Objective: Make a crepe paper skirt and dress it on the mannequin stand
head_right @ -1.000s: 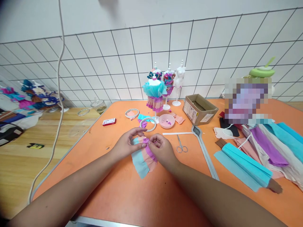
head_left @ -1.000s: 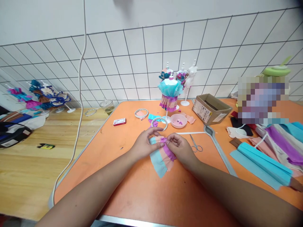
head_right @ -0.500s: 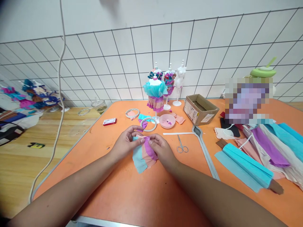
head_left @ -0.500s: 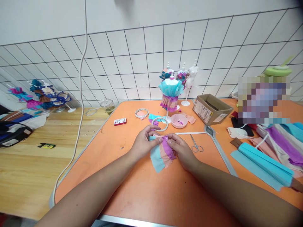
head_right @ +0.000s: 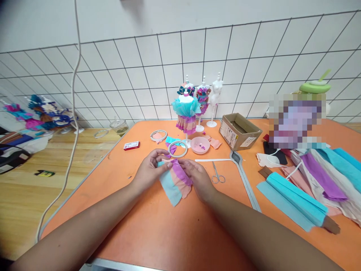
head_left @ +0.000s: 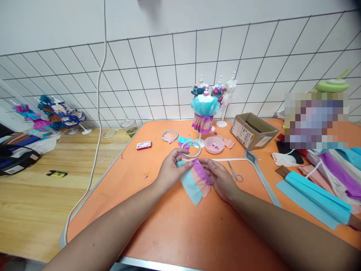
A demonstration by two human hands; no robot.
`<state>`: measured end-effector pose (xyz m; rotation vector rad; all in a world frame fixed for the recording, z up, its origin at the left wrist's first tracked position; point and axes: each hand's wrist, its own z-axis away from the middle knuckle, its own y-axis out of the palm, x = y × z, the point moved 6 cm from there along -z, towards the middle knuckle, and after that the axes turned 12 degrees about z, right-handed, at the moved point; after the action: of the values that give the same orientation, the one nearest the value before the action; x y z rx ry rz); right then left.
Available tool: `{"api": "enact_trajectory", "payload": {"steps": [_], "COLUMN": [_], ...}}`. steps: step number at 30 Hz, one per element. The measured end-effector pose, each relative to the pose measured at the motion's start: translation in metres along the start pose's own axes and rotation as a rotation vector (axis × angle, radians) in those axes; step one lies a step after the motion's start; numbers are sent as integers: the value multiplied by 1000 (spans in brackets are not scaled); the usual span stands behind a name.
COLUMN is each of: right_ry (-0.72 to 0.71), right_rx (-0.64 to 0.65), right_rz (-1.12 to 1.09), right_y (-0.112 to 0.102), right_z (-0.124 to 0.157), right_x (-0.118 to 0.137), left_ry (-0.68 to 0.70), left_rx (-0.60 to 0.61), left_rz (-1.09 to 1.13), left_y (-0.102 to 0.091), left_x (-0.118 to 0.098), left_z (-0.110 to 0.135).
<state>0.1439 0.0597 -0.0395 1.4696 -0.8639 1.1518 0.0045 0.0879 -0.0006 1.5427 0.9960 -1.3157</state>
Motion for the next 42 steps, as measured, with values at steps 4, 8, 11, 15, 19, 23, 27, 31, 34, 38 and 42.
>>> {"api": "enact_trajectory", "payload": {"steps": [4,8,11,15,19,23,27,31,34,38,42], "right_ry": [-9,-23,-31,-39,-60,-75,-76,-46,-9,13,-5], "right_rx": [-93,-147,-171,-163,-136,-29,-45,-112,-96,3,13], "right_rz": [181,277,332,469,575,523,515,563,649,822,1039], "right_y": [-8,-11,-11,-7,-6,-5,-8,-11,-13,-12,-14], "right_z": [0,-1,0,1,2,1,1,-1,-2,-3,-3], "right_x": [-1,-1,2,3,3,6,11,15,20,29,38], "left_ry": [48,45,49,187,169,87,-28,-154,-247,-322,-241], "left_rx": [8,78,233,157,184,113,41,111,289,499,467], "left_rz": [-74,-82,-85,-427,-704,-610,-377,-146,51,275,25], "left_y": [2,4,12,10,11,2,-6,-4,3,6,-1], "left_x": [0,2,0,-13,-15,-11,-5,5,13,12,0], "left_z": [1,2,6,8,7,2,-1,-2,1,5,3]}}
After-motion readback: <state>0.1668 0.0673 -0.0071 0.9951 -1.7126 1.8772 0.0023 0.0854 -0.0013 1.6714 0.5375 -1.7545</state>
